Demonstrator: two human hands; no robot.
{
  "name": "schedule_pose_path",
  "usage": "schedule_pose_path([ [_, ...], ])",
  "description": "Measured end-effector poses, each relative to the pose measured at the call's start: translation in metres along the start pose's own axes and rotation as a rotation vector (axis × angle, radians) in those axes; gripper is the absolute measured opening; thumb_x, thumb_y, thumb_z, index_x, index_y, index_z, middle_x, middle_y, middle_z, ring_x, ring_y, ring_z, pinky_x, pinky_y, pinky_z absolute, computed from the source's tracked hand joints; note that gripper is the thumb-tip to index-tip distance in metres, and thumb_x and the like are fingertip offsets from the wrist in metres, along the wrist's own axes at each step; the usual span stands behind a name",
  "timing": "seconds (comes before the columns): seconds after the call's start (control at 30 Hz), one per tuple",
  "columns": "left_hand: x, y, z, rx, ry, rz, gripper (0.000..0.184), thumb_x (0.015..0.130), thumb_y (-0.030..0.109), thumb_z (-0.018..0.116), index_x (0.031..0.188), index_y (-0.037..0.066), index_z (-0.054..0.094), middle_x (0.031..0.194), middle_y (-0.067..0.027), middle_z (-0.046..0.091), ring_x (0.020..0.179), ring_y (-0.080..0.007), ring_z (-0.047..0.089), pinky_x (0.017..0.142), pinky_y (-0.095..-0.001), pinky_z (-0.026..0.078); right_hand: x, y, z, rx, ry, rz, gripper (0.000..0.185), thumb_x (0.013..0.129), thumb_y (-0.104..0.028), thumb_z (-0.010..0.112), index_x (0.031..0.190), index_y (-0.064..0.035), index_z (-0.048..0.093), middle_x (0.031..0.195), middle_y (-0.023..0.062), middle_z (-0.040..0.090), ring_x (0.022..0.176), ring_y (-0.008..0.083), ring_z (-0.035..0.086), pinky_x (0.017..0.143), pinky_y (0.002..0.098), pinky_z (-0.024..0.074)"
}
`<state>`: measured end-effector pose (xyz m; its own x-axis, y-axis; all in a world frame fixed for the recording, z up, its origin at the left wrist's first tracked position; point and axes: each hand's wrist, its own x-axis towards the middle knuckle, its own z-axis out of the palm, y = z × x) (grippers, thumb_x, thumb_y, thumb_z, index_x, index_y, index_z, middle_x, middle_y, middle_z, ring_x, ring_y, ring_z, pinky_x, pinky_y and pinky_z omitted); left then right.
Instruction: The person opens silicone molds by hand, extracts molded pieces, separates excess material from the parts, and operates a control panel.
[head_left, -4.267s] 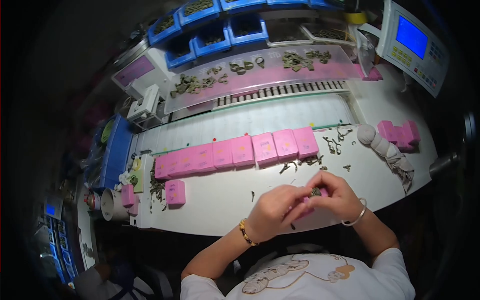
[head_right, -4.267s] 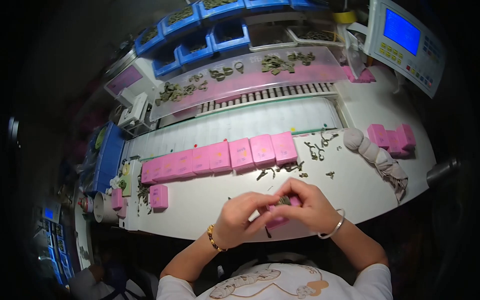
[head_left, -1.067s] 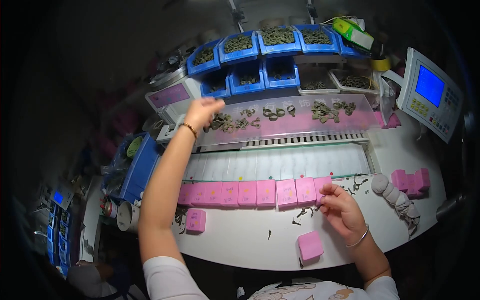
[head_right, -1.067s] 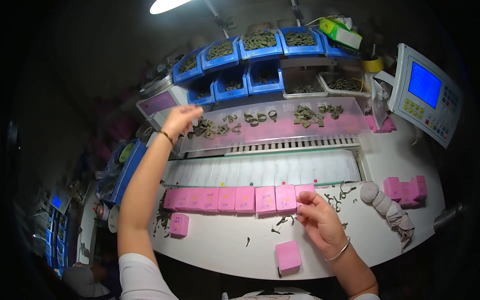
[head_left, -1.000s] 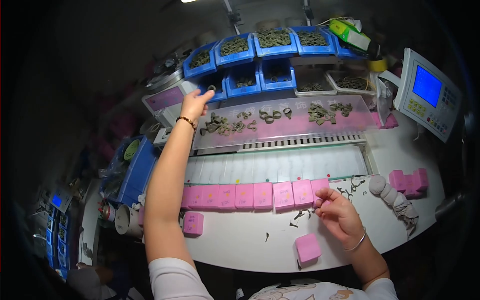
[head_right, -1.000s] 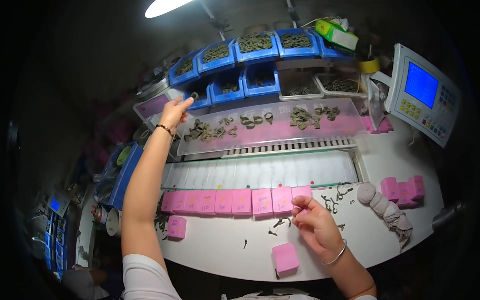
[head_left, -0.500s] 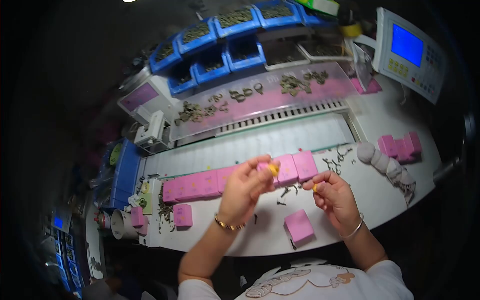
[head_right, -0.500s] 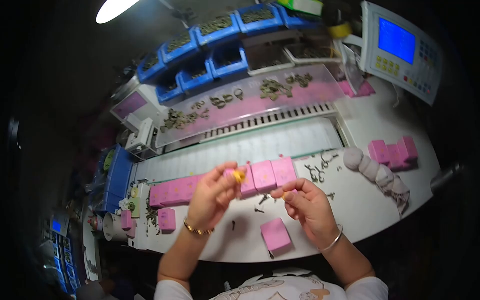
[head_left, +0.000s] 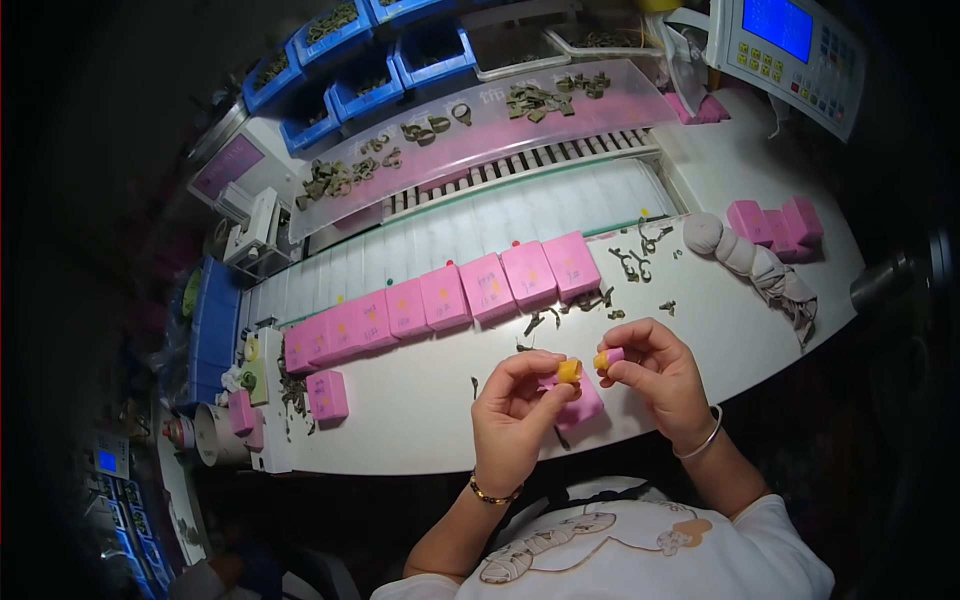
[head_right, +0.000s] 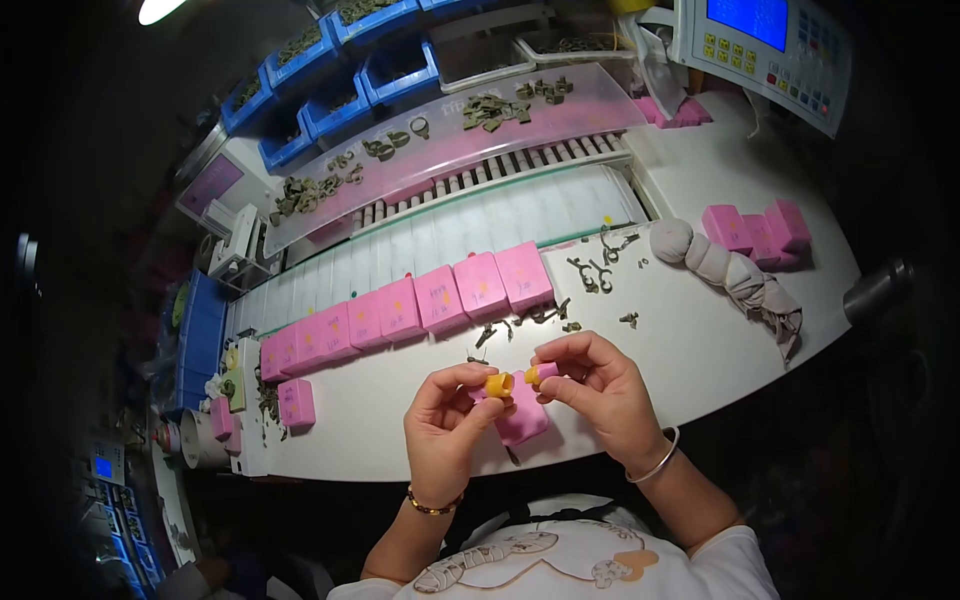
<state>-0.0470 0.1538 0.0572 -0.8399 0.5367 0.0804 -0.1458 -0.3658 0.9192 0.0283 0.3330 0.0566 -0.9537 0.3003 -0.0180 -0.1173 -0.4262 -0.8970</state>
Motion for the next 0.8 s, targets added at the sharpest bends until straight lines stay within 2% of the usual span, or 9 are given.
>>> schedule_pose_path([
  [0.07,-0.0024,-0.0017,0.0021,0.04,-0.004,0.035,0.029,0.092,-0.013,0.066,0.118,-0.003,0.06,0.124,-0.0142,0.062,0.109,-0.0213,0.068,0.092,-0.0376,0.062,-0.0025,0.0023,-0.0002,-0.002,-0.005,-0.016,0.024,0.094,0.004,0.069,0.118,0.0019,0.064,0.107,0.0086,0.069,0.095,0.014,0.068,0.087,0.0286,0.0577],
  [0.23,-0.0065,-0.0026,0.0054,0.083,0.003,0.085,0.029,0.092,-0.013,0.067,0.118,-0.004,0.06,0.123,-0.0154,0.064,0.107,-0.0201,0.069,0.093,-0.0346,0.061,-0.0064,0.0034,0.0,-0.011,-0.009,0.014,0.023,0.093,0.003,0.071,0.114,0.0009,0.065,0.105,0.0079,0.069,0.093,0.013,0.068,0.086,0.0274,0.0574],
  [0.4,-0.0088,0.0014,0.007,0.103,0.012,0.042,0.029,0.092,-0.011,0.068,0.119,-0.005,0.061,0.118,-0.0141,0.067,0.103,-0.0191,0.07,0.092,-0.0328,0.061,-0.0085,0.0042,0.0045,-0.045,-0.023,-0.013,0.023,0.091,0.005,0.074,0.112,0.0015,0.066,0.103,0.0063,0.068,0.093,0.0119,0.067,0.085,0.0261,0.0571],
  [0.57,-0.0089,0.0006,0.0029,0.151,0.0,-0.005,0.028,0.092,-0.011,0.069,0.119,-0.007,0.063,0.114,-0.0128,0.068,0.101,-0.019,0.071,0.09,-0.0317,0.061,-0.0085,0.0047,0.0024,-0.186,-0.096,-0.171,0.024,0.088,0.009,0.075,0.11,0.0032,0.068,0.103,0.005,0.063,0.096,0.0116,0.066,0.087,0.0261,0.0573],
  [0.67,-0.0074,0.0003,0.0025,0.139,-0.034,0.001,0.025,0.092,-0.007,0.071,0.116,-0.006,0.064,0.116,-0.0107,0.065,0.105,-0.0161,0.069,0.087,-0.0271,0.06,-0.0085,0.0026,0.0022,-0.229,-0.1,-0.198,0.023,0.087,0.009,0.075,0.108,0.0031,0.069,0.103,0.0059,0.063,0.097,0.012,0.066,0.088,0.0265,0.0576],
  [0.77,-0.0028,0.0001,0.007,0.169,-0.036,0.08,0.027,0.09,-0.008,0.073,0.115,-0.005,0.065,0.114,-0.0099,0.064,0.099,-0.0143,0.068,0.086,-0.0265,0.06,-0.0075,0.0046,0.0044,-0.128,-0.081,-0.154,0.024,0.088,0.009,0.073,0.111,0.0023,0.07,0.104,0.0058,0.063,0.101,0.0132,0.066,0.089,0.0271,0.0578],
  [0.8,-0.001,-0.0013,0.0089,0.238,-0.017,0.167,0.028,0.087,-0.009,0.075,0.113,-0.004,0.065,0.112,-0.0105,0.065,0.095,-0.0145,0.068,0.083,-0.0268,0.06,-0.0066,0.0057,0.008,-0.128,-0.078,-0.158,0.024,0.088,0.009,0.073,0.111,0.0023,0.07,0.104,0.0058,0.063,0.101,0.0132,0.066,0.089,0.0271,0.0578],
])
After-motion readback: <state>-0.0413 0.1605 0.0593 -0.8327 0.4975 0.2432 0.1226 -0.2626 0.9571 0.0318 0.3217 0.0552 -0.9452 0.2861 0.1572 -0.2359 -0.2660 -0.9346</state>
